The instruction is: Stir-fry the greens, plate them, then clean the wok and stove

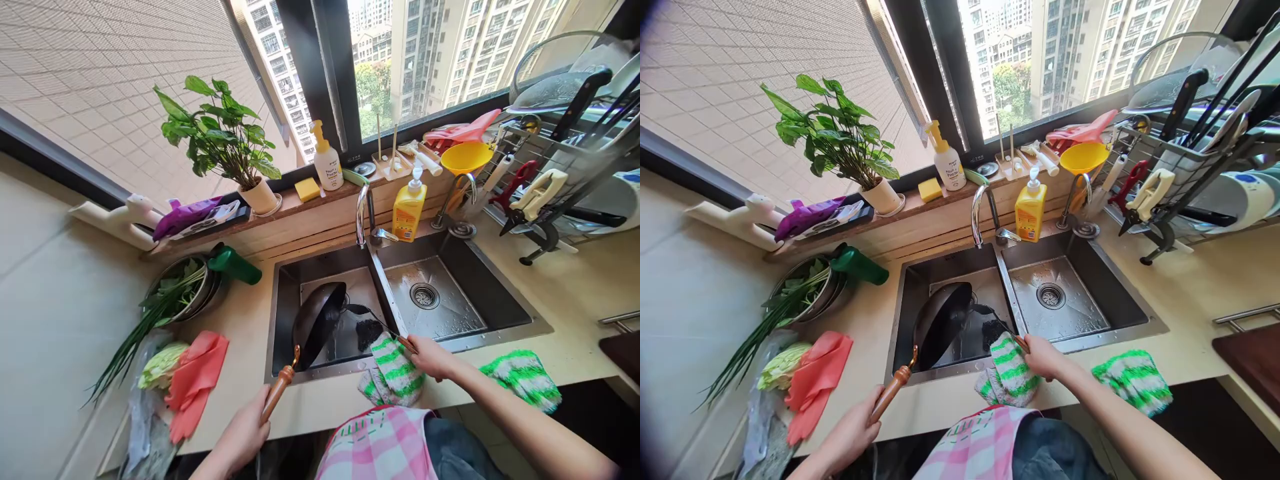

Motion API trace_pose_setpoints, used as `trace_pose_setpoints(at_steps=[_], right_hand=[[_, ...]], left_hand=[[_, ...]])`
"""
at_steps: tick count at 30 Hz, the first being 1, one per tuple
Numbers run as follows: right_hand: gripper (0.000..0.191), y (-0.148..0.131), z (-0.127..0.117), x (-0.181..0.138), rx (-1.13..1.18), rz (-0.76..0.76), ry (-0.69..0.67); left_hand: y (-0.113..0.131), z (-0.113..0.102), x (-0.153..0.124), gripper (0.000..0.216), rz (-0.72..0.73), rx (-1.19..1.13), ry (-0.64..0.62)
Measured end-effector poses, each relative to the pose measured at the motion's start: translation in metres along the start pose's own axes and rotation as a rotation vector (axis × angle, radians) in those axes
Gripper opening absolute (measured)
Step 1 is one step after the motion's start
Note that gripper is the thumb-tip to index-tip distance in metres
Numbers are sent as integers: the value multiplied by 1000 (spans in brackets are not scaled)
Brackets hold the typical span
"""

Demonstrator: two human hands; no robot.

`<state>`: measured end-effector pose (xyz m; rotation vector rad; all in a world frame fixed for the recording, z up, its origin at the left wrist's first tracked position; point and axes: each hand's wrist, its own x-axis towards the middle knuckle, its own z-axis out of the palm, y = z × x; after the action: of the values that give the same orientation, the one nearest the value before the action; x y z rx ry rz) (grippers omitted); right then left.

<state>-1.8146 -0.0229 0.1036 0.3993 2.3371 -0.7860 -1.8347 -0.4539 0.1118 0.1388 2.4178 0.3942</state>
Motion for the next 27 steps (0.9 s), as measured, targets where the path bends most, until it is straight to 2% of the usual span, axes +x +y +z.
trace_pose_setpoints(at_steps=[3,6,9,11,15,17,19,21,24,27], right_hand=[[14,-6,-4,-2,348,97,-126],[14,-11,-9,-3,625,120,-196],[7,-15,-27,0,709,127,-250],[3,-19,-50,8,518,73,-195],[2,-40,-121,38,-215,-174,58],[9,-55,-157,60,-425,-250,137],[18,-71,-186,85,-499,-251,186],[25,-82,-205,108,-505,-204,204],[32,-92,-221,134,-500,-152,178],[30,-96,-229,151,-530,-141,123]], left_hand=[[3,8,10,53,-45,-111,-5],[18,12,21,50,-112,-234,-50],[35,16,34,46,-143,-353,-121],[44,18,44,43,-133,-430,-182],[52,20,67,43,-42,-536,-244],[52,19,80,45,-8,-544,-267],[49,13,93,47,11,-506,-279],[42,6,107,48,39,-395,-234],[31,-2,128,44,109,-236,-120],[20,-2,147,42,143,-216,-66]])
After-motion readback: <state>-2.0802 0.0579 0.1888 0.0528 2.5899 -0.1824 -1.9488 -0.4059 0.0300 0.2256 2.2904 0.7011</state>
